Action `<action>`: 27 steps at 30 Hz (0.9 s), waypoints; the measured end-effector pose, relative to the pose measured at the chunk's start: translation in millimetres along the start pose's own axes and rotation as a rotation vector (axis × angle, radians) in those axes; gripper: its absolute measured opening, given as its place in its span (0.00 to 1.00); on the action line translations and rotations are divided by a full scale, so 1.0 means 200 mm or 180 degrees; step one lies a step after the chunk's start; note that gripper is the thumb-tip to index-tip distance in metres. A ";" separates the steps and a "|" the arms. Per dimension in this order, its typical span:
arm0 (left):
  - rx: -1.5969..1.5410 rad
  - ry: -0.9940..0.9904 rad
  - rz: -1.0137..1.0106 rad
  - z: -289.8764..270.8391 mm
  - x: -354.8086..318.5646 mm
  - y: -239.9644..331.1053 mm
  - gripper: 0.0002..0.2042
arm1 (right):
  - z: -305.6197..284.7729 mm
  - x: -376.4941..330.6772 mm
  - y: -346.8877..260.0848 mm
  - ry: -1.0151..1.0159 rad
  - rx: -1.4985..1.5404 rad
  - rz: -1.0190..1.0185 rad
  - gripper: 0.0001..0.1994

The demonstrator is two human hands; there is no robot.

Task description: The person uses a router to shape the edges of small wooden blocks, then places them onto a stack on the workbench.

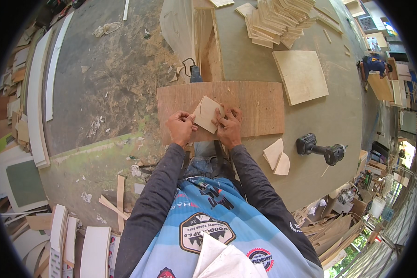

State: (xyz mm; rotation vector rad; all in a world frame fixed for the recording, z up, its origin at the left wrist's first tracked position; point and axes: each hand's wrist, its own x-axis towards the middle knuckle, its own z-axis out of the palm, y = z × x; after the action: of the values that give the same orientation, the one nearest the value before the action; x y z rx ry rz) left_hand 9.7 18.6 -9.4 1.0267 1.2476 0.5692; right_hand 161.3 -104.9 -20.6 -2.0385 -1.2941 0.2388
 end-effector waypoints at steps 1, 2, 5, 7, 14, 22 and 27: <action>-0.0001 0.0003 0.0001 0.00 0.00 0.00 0.05 | 0.00 0.00 0.00 0.0002 0.0004 0.0003 0.22; -0.0001 0.0007 0.0002 0.00 0.00 0.00 0.05 | 0.00 0.00 -0.01 0.0005 0.0009 0.0006 0.22; 0.0018 -0.0011 0.0009 0.00 0.00 0.01 0.05 | 0.02 0.00 0.02 -0.0011 -0.0043 0.0041 0.22; 0.0024 -0.0020 0.0012 0.00 0.00 0.01 0.05 | 0.02 0.00 0.02 -0.0002 -0.0080 0.0026 0.21; 0.0100 0.0012 0.0084 0.00 0.01 0.01 0.04 | 0.01 0.00 0.02 0.0005 -0.0156 -0.0014 0.22; 0.0060 0.0038 0.0068 0.00 0.03 -0.01 0.04 | 0.00 0.01 -0.01 0.0010 -0.0040 0.0067 0.21; 0.0120 0.0027 0.0086 0.00 0.03 0.00 0.05 | 0.02 0.00 0.01 0.0053 0.0081 0.0091 0.21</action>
State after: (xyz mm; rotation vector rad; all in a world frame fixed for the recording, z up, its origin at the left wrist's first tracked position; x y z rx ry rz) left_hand 11.7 24.0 -12.6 1.0749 1.2578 0.5732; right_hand 160.8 -103.0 -25.1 -2.0348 -1.2465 0.2498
